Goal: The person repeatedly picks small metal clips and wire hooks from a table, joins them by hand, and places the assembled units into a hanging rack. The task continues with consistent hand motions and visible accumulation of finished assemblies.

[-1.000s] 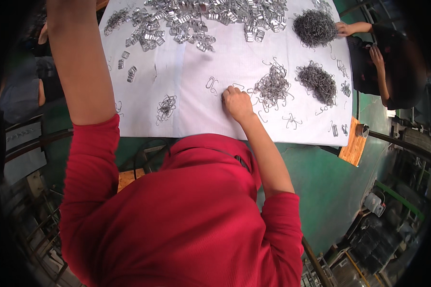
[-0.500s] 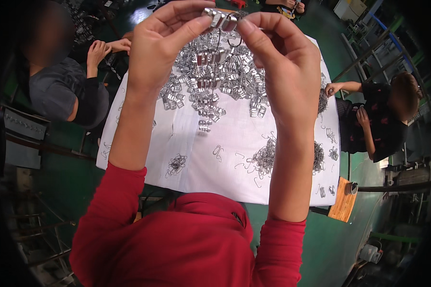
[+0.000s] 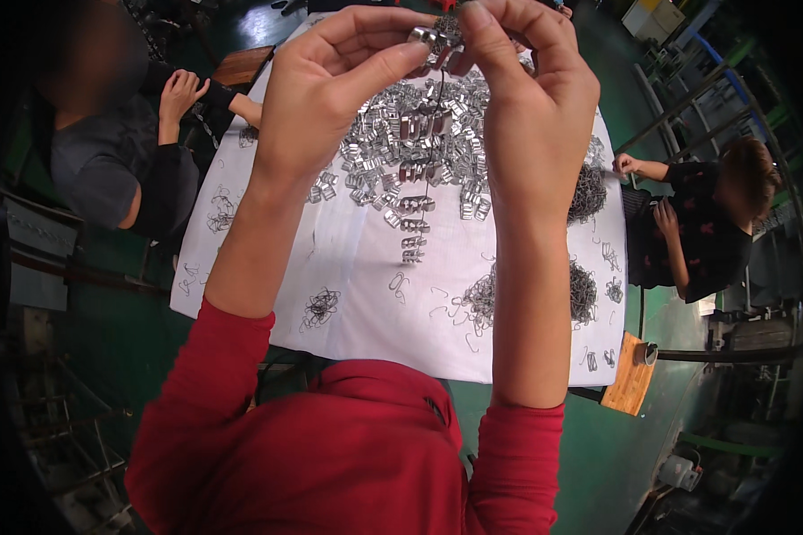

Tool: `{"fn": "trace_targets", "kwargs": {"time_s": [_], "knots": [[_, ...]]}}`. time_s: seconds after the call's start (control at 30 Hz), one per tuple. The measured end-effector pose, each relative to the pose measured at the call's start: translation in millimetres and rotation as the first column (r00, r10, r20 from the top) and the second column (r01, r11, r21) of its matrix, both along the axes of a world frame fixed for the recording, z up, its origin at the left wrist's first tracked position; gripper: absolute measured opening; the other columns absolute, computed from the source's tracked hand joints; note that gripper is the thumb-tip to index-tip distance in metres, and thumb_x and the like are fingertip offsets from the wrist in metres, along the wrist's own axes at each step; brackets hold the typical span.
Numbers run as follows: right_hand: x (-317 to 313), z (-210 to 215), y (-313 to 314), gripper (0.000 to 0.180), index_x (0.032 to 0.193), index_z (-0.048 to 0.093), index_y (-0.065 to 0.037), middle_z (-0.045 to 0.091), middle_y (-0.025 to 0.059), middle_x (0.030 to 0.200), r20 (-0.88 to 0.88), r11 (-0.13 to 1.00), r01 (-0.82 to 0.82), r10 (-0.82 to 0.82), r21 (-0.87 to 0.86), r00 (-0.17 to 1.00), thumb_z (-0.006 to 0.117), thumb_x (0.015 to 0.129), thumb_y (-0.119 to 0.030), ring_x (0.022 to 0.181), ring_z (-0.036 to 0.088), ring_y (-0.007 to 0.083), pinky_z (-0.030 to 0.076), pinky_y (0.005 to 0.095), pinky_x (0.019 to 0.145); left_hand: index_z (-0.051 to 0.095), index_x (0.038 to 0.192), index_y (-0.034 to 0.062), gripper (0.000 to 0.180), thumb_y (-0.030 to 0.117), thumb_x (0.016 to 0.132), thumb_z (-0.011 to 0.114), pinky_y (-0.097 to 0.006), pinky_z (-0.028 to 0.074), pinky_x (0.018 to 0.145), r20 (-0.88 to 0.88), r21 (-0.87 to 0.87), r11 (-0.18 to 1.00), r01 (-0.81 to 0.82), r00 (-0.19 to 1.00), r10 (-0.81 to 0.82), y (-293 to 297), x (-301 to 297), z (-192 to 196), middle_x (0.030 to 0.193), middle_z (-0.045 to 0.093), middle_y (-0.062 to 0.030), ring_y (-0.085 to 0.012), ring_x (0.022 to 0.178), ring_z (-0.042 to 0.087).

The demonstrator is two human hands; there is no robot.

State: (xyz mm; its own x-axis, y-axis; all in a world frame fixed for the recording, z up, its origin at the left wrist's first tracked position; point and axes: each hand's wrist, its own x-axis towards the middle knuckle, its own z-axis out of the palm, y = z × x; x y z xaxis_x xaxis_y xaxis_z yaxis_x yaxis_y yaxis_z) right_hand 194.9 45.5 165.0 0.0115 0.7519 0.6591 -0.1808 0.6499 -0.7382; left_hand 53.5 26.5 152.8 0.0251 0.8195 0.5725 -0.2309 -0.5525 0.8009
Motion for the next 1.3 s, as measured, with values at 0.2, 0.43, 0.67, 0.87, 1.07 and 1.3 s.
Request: {"fn": "trace_targets", "kwargs": {"time_s": [0.2, 0.43, 0.67, 0.87, 1.07, 1.3], "knots": [[15, 3, 3, 0.018, 0.097, 0.06, -0.001, 0.061, 0.0033, 0.089, -0.047, 0.998, -0.059, 0.059, 0.016, 0.997, 0.059, 0.084, -0.014, 0.084, 0.055, 0.0094, 0.038, 0.0224, 0.073, 0.06, 0.106, 0.0033, 0.024, 0.015, 0.085, 0.057, -0.028, 0.05, 0.075, -0.007, 0.095, 0.991, -0.089, 0.996, 0.09, 49, -14, -46, 0.094, 0.065, -0.0032, -0.0123, 0.083, 0.062], [-5, 3, -11, 0.016, 0.09, 0.064, -0.006, 0.061, -0.0004, 0.081, -0.067, 0.991, 0.019, -0.01, 0.132, 0.998, 0.064, 0.081, -0.02, 0.078, 0.053, 0.007, 0.036, 0.0233, 0.071, 0.066, 0.096, 0.0085, 0.025, 0.019, 0.073, 0.065, -0.033, 0.049, 0.068, -0.852, -0.234, 0.909, -0.344, 0.523, -0.022, 90, -41, -319, 0.08, 0.065, -0.0086, -0.0212, 0.074, 0.062], [-3, 2, -24, 0.017, 0.091, 0.064, -0.005, 0.06, 0.0003, 0.082, -0.014, 0.987, -0.017, 0.02, 0.157, 1.0, 0.064, 0.08, -0.019, 0.08, 0.053, 0.0081, 0.036, 0.0242, 0.072, 0.054, 0.104, 0.0061, 0.037, 0.017, 0.07, 0.065, -0.041, 0.049, 0.075, -0.967, 0.091, 0.945, -0.314, 0.198, 0.159, 50, -3, -371, 0.094, 0.057, -0.0116, -0.0307, 0.095, 0.054], [0, 4, -35, 0.017, 0.091, 0.063, -0.005, 0.06, 0.0002, 0.083, 0.004, 0.99, 0.047, -0.048, 0.132, 0.999, 0.063, 0.081, -0.019, 0.079, 0.052, 0.0079, 0.036, 0.0237, 0.072, 0.057, 0.1, -0.0001, 0.027, 0.009, 0.075, 0.06, -0.031, 0.051, 0.068, -0.837, -0.233, 0.846, -0.479, 0.541, 0.076, 88, 2, -316, 0.085, 0.063, -0.0119, -0.0235, 0.077, 0.064], [24, -7, -17, 0.019, 0.099, 0.06, 0.004, 0.062, 0.0074, 0.095, -0.079, 0.998, 0.061, -0.063, -0.019, 0.995, 0.058, 0.085, -0.009, 0.091, 0.056, 0.0124, 0.04, 0.0237, 0.079, 0.061, 0.103, 0.0025, 0.026, 0.006, 0.078, 0.063, -0.021, 0.048, 0.07, 0.032, -0.15, 0.988, -0.032, 0.999, 0.037, 59, 11, -81, 0.086, 0.064, -0.0035, -0.0087, 0.078, 0.06], [13, 0, -38, 0.012, 0.089, 0.061, 0.001, 0.058, 0.0014, 0.084, -0.019, 0.978, 0.21, -0.209, 0.004, 0.978, 0.064, 0.081, -0.007, 0.077, 0.049, 0.0064, 0.036, 0.019, 0.074, 0.056, 0.101, -0.0028, 0.023, 0.003, 0.079, 0.062, -0.02, 0.047, 0.073, 0.102, -0.098, 0.992, 0.074, 0.993, -0.064, -3, 21, 22, 0.089, 0.063, -0.0068, -0.0086, 0.081, 0.059]]}}
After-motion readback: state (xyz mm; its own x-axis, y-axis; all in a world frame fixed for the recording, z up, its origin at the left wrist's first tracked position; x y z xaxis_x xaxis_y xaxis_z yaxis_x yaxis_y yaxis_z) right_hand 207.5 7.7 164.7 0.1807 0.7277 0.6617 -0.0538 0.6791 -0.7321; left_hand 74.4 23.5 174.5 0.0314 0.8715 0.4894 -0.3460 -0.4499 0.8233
